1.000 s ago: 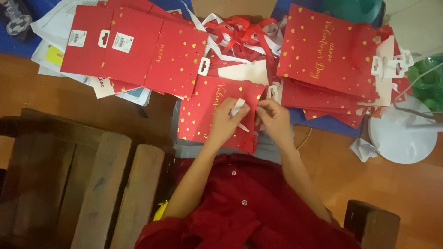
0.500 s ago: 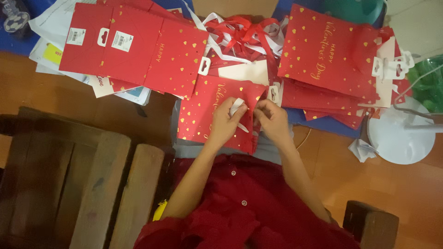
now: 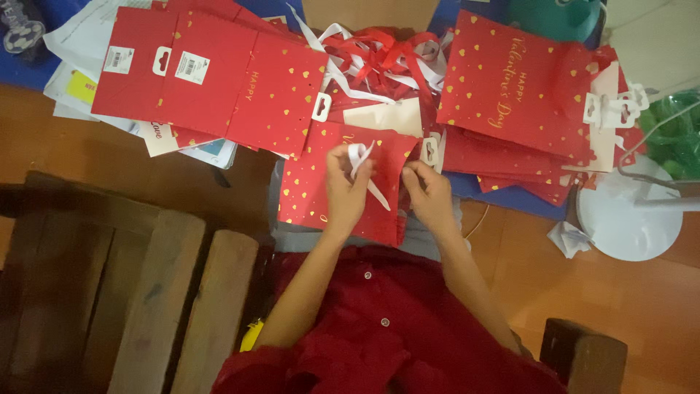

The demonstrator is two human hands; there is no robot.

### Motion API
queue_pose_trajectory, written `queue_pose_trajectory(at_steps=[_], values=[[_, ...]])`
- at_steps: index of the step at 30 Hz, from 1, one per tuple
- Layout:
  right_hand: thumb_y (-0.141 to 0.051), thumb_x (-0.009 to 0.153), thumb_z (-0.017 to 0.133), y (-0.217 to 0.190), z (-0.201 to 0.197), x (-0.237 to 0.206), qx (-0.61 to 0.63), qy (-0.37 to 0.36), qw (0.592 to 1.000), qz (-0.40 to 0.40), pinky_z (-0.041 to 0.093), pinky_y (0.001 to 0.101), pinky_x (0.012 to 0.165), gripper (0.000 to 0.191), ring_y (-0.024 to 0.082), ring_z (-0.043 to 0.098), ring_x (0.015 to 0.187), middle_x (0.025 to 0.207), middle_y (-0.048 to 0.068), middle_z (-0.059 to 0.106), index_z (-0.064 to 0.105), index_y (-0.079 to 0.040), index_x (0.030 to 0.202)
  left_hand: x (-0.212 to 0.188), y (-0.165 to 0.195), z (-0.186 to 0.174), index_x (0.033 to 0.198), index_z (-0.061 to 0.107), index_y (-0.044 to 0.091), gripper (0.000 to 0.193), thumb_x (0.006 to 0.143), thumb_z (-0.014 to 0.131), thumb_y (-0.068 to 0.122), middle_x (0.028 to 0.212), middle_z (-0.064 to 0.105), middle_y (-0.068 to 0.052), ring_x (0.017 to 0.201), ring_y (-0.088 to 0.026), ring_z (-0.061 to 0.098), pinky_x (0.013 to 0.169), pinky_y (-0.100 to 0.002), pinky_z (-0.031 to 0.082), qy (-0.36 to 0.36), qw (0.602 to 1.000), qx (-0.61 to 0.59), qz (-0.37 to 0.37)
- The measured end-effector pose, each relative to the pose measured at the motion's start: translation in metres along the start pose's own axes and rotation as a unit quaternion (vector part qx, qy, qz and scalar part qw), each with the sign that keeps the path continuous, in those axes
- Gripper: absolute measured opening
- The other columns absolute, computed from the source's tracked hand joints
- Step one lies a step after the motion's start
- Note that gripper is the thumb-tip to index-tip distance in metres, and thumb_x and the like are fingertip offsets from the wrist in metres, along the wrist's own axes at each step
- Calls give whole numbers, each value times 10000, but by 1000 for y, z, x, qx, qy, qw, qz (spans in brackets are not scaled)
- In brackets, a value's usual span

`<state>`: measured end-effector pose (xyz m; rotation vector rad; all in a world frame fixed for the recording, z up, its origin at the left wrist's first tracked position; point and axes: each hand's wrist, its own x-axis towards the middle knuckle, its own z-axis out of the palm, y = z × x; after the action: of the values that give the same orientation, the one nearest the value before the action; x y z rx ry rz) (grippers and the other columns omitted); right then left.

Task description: The person assembles red Valentine's Day gift bags by inserting white ribbon handles through the bag's handle slots and tying them into knots. The person works on multiple bags one at a time, placing each completed bag aside.

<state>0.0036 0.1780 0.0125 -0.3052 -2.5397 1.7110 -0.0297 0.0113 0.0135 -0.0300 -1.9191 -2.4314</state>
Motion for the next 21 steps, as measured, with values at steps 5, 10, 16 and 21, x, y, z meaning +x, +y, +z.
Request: queue_pose_trajectory(at_steps=[5,10,16,21], values=[[-194,982,677,-6,-2,-2,30,-14,999,-14,431,242,561,176,39,526,631,710,-24,623,669,-22,943,-6,30,0,1427,410,0,572,917,668,-29,1436,460,-185,1238,-245,574,992,-369,535,53,976,156,139],[-204,995,661,-5,-3,0,32,-12,999,-41,464,229,618,187,26,561,686,750,-34,653,665,-24,945,-10,49,-4,1181,640,90,308,892,743,79,1234,610,-112,1230,-335,544,1061,-460,456,-60,883,375,275],[-201,1009,659,0,0,1,28,39,998,-40,413,246,588,201,46,480,661,712,-25,567,675,-3,977,-18,43,-1,914,640,93,277,826,814,289,953,628,-74,985,-304,554,913,-439,443,-243,875,361,212],[-191,1016,648,-1,3,-1,39,44,997,-54,432,242,616,193,34,489,695,743,-28,583,676,-1,1005,-12,48,-13,834,629,86,458,721,864,462,873,633,-54,963,-293,568,948,-454,431,-293,849,400,185]])
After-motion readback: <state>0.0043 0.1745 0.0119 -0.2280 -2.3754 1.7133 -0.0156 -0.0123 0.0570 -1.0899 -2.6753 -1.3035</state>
